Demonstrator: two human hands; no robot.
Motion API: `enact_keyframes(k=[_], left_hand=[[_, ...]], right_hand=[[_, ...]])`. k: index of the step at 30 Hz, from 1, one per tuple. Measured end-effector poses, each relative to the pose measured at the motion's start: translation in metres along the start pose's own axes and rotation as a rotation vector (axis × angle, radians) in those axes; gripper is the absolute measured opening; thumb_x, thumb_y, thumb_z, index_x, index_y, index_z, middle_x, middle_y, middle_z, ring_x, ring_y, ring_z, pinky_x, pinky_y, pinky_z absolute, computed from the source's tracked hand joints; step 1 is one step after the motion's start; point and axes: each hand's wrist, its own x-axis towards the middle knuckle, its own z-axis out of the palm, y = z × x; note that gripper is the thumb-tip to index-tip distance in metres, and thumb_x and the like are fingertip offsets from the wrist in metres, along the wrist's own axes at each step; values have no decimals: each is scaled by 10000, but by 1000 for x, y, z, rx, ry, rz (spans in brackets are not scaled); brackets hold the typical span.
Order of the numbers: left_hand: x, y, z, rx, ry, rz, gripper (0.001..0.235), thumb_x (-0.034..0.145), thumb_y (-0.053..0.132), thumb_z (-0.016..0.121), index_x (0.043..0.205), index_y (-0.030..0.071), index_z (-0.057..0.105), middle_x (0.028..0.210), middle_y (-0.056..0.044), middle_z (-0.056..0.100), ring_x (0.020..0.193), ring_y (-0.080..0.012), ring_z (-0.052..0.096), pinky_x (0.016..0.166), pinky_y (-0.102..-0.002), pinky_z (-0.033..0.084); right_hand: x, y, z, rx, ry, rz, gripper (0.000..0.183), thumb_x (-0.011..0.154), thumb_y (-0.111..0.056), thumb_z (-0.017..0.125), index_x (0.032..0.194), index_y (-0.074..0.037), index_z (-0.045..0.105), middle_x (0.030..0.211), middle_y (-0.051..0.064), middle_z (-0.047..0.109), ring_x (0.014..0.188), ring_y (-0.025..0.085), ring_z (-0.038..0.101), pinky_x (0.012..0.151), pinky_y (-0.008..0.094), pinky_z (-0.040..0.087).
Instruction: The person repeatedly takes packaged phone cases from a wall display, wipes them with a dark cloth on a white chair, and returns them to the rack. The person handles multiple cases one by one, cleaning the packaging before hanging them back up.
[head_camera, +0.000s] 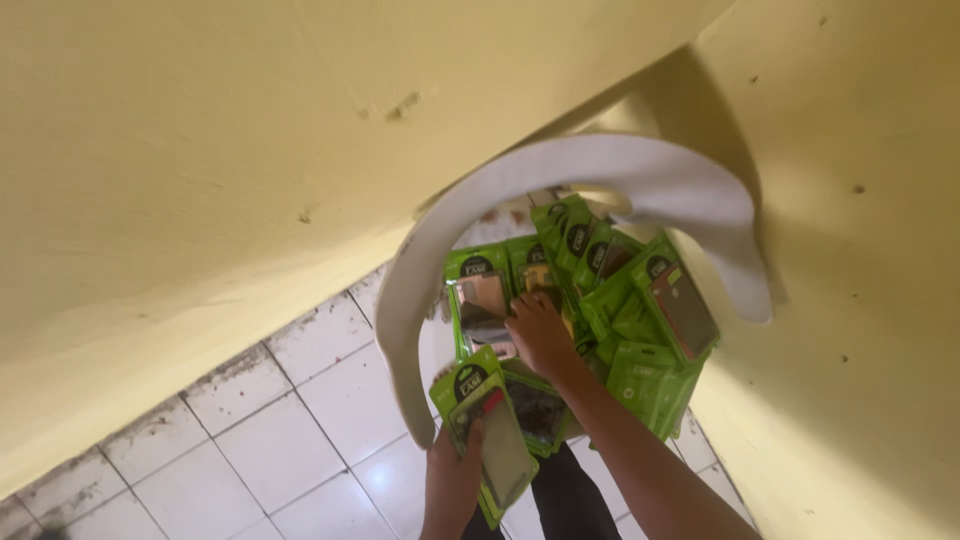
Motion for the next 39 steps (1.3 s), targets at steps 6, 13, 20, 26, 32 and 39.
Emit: enact_keyframes(k=[6, 13, 20, 26, 32, 39], left_hand=[[-7, -4, -2, -129, 30, -60, 421, 971, 211, 558, 1378, 103, 558, 1112, -159, 780, 996, -230, 774, 859, -381, 593], [-25, 58, 7, -400, -190, 173, 433, 939, 184, 628, 1355, 63, 613, 1233, -98, 740, 1135, -217, 691, 1005, -350, 511], [-116, 191, 3, -722, -745, 143, 505, 993, 295, 527, 1462, 112, 493, 1368, -96, 644, 1230, -221, 621, 1049, -387, 500], [-189, 254, -33, -704, -1123, 143, 528, 1040, 350, 331, 1495, 98, 422, 1454, -137, 579, 1299, -262, 586, 1109, -388, 499], [-219, 295, -48, -605, -1055, 162, 517, 1059, 300, 285, 1506, 77, 420, 1443, -163, 561, 1266, -247, 584, 1070, -400, 501], [-215, 318, -50, -714, -1187, 176, 548, 1070, 419, 320, 1463, 73, 484, 1405, -163, 588, 1256, -286, 588, 1066, -427, 510]], right_hand=[[-65, -19, -104, 467, 326, 305, 230, 792, -197, 818, 835, -24, 672, 876, 143, 619, 884, 334, 593, 800, 465, 498], [-176, -92, -272, 771, 819, 619, 280, 753, -74, 766, 976, -26, 604, 1249, 192, 581, 1054, 374, 663, 690, 398, 645], [-198, -171, -372, 376, 1026, 339, 450, 753, -43, 748, 1154, -53, 546, 1504, 135, 510, 1370, 402, 476, 1122, 525, 380], [-212, -193, -430, 110, 833, 491, 775, 829, -124, 600, 1569, -112, 370, 1679, 175, 234, 1534, 502, 117, 1172, 687, 119], [-218, -221, -450, 31, 818, 503, 709, 901, -128, 551, 1585, -170, 370, 1691, 145, 205, 1528, 524, 95, 1156, 739, 139], [-227, -240, -451, 38, 749, 561, 646, 889, -155, 547, 1523, -108, 433, 1697, 130, 182, 1524, 524, 87, 1124, 741, 163]])
